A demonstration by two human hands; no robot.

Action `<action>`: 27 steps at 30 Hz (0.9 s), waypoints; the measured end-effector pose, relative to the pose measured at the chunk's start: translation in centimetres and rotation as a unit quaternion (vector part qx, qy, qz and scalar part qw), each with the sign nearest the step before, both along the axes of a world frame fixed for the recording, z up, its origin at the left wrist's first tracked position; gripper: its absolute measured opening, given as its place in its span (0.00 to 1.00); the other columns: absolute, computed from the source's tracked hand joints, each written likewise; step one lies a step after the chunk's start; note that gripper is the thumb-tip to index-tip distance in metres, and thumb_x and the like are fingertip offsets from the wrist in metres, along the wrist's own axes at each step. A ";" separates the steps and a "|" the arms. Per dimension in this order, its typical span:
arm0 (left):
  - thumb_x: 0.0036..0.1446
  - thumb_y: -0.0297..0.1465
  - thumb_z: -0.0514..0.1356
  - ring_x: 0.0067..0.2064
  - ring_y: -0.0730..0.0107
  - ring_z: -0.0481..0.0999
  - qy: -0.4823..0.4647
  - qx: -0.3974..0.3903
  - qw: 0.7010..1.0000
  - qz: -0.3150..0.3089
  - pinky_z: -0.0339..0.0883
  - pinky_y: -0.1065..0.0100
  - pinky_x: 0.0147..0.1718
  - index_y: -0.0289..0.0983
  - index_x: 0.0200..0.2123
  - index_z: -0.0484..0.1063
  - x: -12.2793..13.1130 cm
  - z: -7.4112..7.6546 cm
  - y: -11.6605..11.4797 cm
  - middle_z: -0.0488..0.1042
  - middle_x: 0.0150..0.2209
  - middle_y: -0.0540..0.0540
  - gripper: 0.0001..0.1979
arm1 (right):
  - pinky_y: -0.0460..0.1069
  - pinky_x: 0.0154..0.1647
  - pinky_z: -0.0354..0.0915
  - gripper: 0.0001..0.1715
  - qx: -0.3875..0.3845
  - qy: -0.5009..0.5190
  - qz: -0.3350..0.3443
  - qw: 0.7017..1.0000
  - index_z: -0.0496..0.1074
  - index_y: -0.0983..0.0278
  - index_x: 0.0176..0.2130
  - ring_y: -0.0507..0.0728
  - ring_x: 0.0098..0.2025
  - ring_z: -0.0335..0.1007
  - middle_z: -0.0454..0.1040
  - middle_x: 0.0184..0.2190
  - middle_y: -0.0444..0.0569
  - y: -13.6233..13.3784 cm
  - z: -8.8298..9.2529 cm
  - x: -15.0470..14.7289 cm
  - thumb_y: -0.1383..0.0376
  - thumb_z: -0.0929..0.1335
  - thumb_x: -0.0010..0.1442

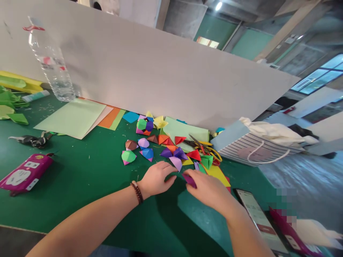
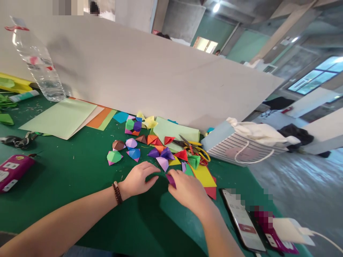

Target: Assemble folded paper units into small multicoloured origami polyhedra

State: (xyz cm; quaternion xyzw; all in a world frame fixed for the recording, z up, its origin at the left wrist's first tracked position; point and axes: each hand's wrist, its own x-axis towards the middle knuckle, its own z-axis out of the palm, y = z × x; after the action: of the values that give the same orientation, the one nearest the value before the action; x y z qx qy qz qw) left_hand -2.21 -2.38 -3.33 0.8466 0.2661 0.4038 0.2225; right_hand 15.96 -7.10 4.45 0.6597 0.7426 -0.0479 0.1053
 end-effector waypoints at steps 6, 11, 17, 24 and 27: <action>0.55 0.26 0.58 0.37 0.70 0.78 -0.184 -0.248 0.951 -0.016 0.75 0.69 0.34 0.35 0.57 0.62 0.7 -0.7 0.7 0.72 0.52 0.37 0.25 | 0.50 0.35 0.64 0.22 0.013 0.160 0.020 0.987 0.68 0.54 0.54 0.60 0.41 0.75 0.77 0.45 0.49 1.8 2.6 -1.7 0.57 0.65 0.59; 0.58 0.30 0.56 0.31 0.69 0.78 -0.165 -0.322 0.932 0.014 0.73 0.69 0.30 0.34 0.34 0.73 0.7 -0.8 1.1 0.77 0.30 0.45 0.06 | 0.49 0.35 0.67 0.17 -0.004 0.286 0.004 0.958 0.74 0.55 0.43 0.58 0.37 0.75 0.79 0.36 0.46 6.2 2.6 -1.1 0.50 0.65 0.60; 0.50 0.23 0.56 0.29 0.72 0.75 -0.100 -0.244 0.964 0.016 0.69 0.72 0.29 0.34 0.32 0.75 0.5 0.1 0.4 0.78 0.32 0.46 0.08 | 0.53 0.48 0.64 0.23 0.179 0.131 0.070 0.973 0.69 0.62 0.54 0.62 0.49 0.69 0.76 0.48 0.54 13.8 -0.6 -2.5 0.66 0.64 0.59; 0.48 0.23 0.55 0.28 0.74 0.72 -0.082 -0.245 0.966 0.023 0.66 0.74 0.29 0.33 0.33 0.75 0.3 0.4 0.3 0.77 0.31 0.47 0.10 | 0.54 0.43 0.62 0.28 0.170 -0.025 0.131 0.976 0.67 0.64 0.57 0.66 0.50 0.64 0.74 0.45 0.58 16.3 -3.8 -4.9 0.75 0.63 0.57; 0.50 0.24 0.55 0.29 0.73 0.72 -0.084 -0.246 0.965 0.032 0.65 0.73 0.29 0.34 0.33 0.75 0.3 0.3 0.5 0.77 0.31 0.46 0.09 | 0.54 0.41 0.62 0.21 0.174 -0.033 0.131 0.975 0.71 0.64 0.51 0.66 0.48 0.65 0.75 0.41 0.58 16.5 -3.6 -4.8 0.73 0.64 0.58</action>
State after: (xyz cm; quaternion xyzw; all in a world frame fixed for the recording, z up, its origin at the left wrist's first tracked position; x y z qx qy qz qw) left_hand -1.89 -1.93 -3.08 0.7198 0.3645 0.4027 0.4322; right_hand 11.20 9.42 0.83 0.5659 0.8157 0.1183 0.0184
